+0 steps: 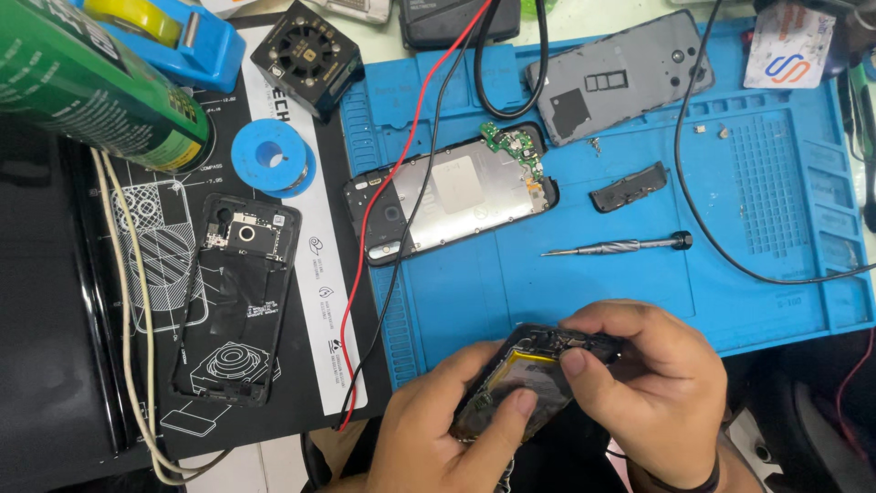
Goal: The person assembles a smartphone by inserting the battery, connecting the ribbon cable, and fitting the back cover. They repeatedly open and close the device to check alignment and fit, using a screwdriver to adjust internal components.
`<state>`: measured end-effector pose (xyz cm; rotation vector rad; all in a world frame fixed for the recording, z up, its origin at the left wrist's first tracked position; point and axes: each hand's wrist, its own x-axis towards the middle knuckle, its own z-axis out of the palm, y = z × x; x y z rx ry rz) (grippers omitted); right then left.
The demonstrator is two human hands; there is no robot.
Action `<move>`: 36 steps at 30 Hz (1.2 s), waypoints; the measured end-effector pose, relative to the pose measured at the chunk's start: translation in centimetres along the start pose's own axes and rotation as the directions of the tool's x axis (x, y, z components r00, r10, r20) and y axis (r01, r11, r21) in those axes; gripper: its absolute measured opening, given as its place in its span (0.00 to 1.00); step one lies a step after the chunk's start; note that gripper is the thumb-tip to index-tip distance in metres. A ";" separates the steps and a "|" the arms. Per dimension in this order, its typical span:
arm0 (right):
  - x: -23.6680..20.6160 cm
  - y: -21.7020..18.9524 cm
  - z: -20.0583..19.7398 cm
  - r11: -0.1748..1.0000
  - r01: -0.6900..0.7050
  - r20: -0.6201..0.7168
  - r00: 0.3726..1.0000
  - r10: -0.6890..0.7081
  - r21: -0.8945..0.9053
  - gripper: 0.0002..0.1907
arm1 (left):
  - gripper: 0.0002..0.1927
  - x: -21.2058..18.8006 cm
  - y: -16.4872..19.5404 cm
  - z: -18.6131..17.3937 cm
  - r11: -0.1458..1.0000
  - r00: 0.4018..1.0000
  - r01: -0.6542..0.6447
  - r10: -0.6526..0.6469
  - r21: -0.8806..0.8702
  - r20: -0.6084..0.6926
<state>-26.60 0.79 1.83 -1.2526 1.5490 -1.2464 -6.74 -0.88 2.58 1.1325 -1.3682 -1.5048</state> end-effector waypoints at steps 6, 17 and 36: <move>0.2 -1.1 0.4 0.993 0.105 0.023 0.994 -0.103 -0.056 0.14 | 0.13 0.4 0.3 0.3 0.968 0.973 -0.156 0.185 0.198 -0.137; -0.3 -1.4 0.9 0.991 0.101 -0.044 0.993 -0.106 -0.086 0.13 | 0.14 0.8 0.2 0.4 0.857 0.895 -0.343 0.422 0.384 -0.144; 0.0 -1.8 0.3 0.908 0.301 0.070 0.953 -0.294 -0.291 0.14 | 0.14 1.1 0.3 0.6 0.779 0.829 -0.410 0.535 0.475 -0.161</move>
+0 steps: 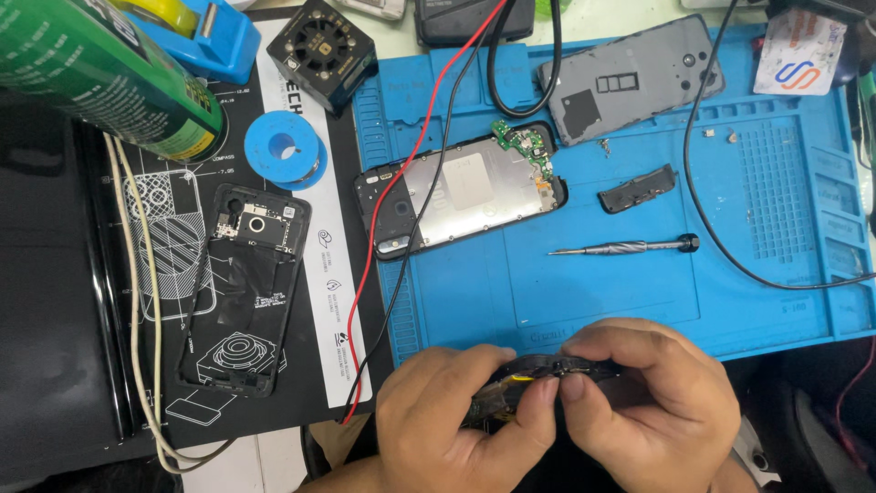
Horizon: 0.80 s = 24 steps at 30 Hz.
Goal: The person assembles a smartphone by inserting the battery, connecting the ribbon cable, and fitting the back cover. They repeatedly open and close the device to check alignment and fit, using a screwdriver to adjust internal components.
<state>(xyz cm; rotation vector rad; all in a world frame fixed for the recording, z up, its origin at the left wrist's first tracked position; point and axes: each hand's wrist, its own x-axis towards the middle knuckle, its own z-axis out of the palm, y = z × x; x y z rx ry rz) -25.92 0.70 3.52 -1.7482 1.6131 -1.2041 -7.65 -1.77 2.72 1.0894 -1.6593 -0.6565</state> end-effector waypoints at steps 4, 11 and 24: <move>0.1 0.1 -0.1 0.999 0.029 0.023 0.999 -0.030 0.016 0.14 | 0.14 -0.2 -0.1 0.1 1.000 1.000 -0.002 0.002 0.002 -0.007; 0.3 0.0 -0.2 0.998 0.044 0.068 0.997 -0.047 0.045 0.14 | 0.15 -0.6 -0.6 0.1 0.999 1.000 0.027 -0.027 -0.018 -0.001; 0.8 0.0 -0.4 0.997 0.078 0.116 0.990 -0.079 0.013 0.15 | 0.16 -0.9 -0.7 -0.2 1.000 1.000 0.018 -0.018 -0.003 -0.010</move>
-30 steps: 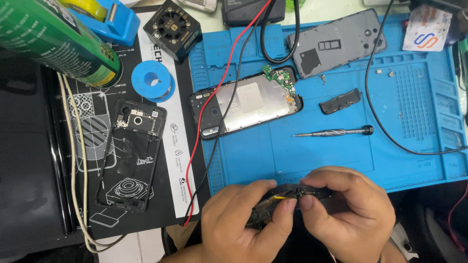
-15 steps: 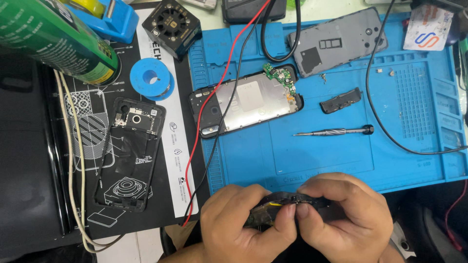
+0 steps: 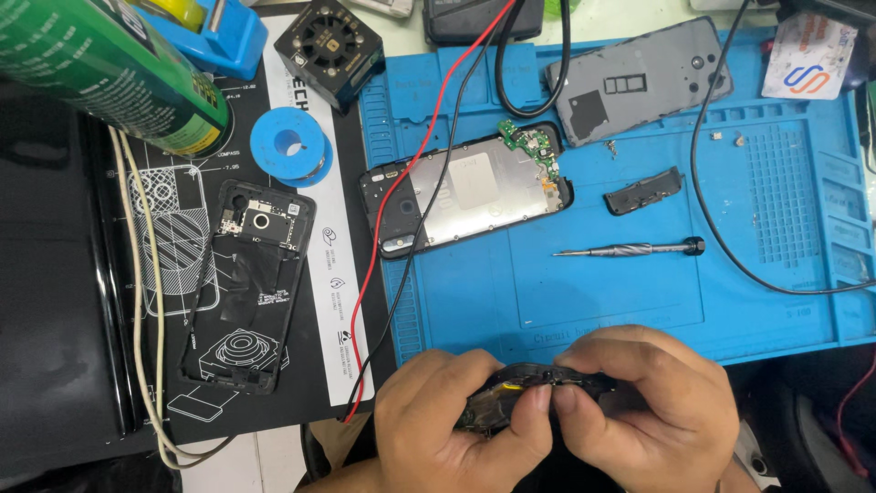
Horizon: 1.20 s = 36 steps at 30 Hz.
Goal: The person assembles a smartphone by inserting the battery, connecting the ribbon cable, and fitting the back cover. They repeatedly open and close the device to check alignment and fit, using a screwdriver to adjust internal components.
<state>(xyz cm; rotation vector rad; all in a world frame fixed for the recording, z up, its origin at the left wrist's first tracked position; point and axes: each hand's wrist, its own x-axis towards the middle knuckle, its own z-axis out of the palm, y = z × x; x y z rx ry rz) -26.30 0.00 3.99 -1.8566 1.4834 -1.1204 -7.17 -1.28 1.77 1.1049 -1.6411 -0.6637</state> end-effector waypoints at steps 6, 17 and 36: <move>0.0 -0.2 0.1 0.998 -0.030 -0.005 1.000 0.030 0.053 0.14 | 0.15 -0.1 0.2 0.2 1.000 1.000 0.014 -0.014 0.012 -0.012; -0.1 -0.3 0.3 0.996 -0.087 -0.024 0.996 0.087 0.026 0.12 | 0.14 0.1 0.5 0.2 0.999 0.999 0.038 -0.038 0.014 0.001; -1.8 2.1 0.8 0.870 -0.330 -0.087 0.919 0.385 0.366 0.08 | 0.43 0.2 1.0 0.7 0.988 0.969 -0.019 -0.020 0.156 0.245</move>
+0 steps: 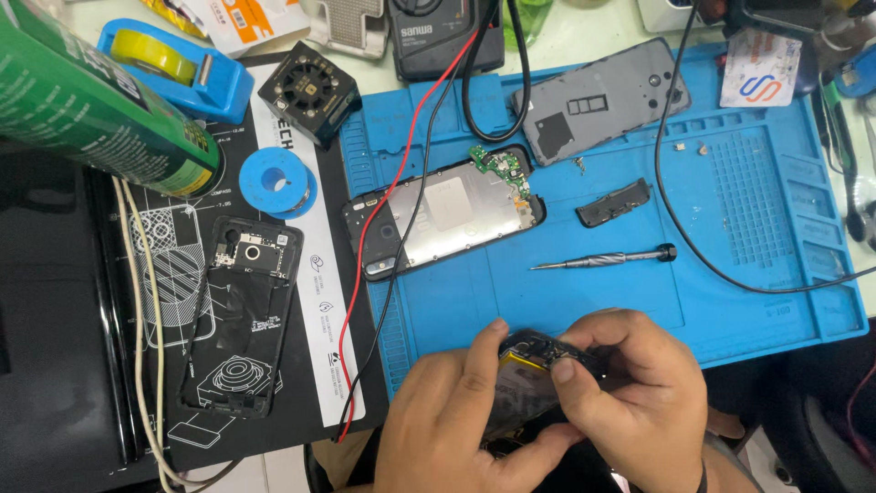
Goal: The person assembles a smartphone by inserting the battery, connecting the ribbon cable, and fitting the back cover. They repeatedly open and close the device to check alignment and fit, using a screwdriver to adjust internal components.
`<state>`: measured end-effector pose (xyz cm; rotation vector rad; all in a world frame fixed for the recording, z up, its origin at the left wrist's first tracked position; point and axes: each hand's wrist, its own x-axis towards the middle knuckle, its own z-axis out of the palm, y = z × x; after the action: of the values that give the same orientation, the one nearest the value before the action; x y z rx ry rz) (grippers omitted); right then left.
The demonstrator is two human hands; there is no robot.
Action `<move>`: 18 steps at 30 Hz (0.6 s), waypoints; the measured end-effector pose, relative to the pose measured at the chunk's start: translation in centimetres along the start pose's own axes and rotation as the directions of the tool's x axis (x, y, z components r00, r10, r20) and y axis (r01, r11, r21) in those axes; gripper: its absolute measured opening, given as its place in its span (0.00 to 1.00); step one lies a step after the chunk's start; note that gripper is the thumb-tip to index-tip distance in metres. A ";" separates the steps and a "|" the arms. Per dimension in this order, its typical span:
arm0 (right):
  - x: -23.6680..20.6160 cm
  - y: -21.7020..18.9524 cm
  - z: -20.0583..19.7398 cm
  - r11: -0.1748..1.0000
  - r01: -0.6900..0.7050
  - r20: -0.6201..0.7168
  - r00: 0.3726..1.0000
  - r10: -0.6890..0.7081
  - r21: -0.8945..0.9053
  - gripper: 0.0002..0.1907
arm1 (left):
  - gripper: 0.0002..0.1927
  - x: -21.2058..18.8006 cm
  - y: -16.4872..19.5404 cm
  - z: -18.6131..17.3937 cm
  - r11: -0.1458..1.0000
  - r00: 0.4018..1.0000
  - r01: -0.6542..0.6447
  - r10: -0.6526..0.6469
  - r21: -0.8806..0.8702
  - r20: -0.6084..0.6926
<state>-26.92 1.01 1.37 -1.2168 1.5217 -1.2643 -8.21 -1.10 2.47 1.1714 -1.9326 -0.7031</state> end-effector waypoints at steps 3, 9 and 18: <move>0.4 0.6 0.0 0.995 -0.038 0.014 0.999 0.037 0.088 0.09 | 0.48 0.8 0.0 0.2 0.995 0.999 -0.018 0.014 0.095 0.042; 3.1 -0.7 -4.0 0.980 0.058 0.099 0.994 -0.040 -0.191 0.08 | 0.50 3.2 0.1 -1.7 0.986 0.947 0.104 -0.139 0.134 0.291; 10.0 -1.3 -8.3 0.627 0.489 0.379 0.871 -0.312 -0.607 0.12 | 0.53 7.5 0.9 -1.5 0.982 0.772 -0.043 -0.084 0.184 0.630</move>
<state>-36.86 -6.95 4.17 -2.2296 1.6388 -0.7411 -9.65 -7.55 6.38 1.1557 -2.6046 -1.0499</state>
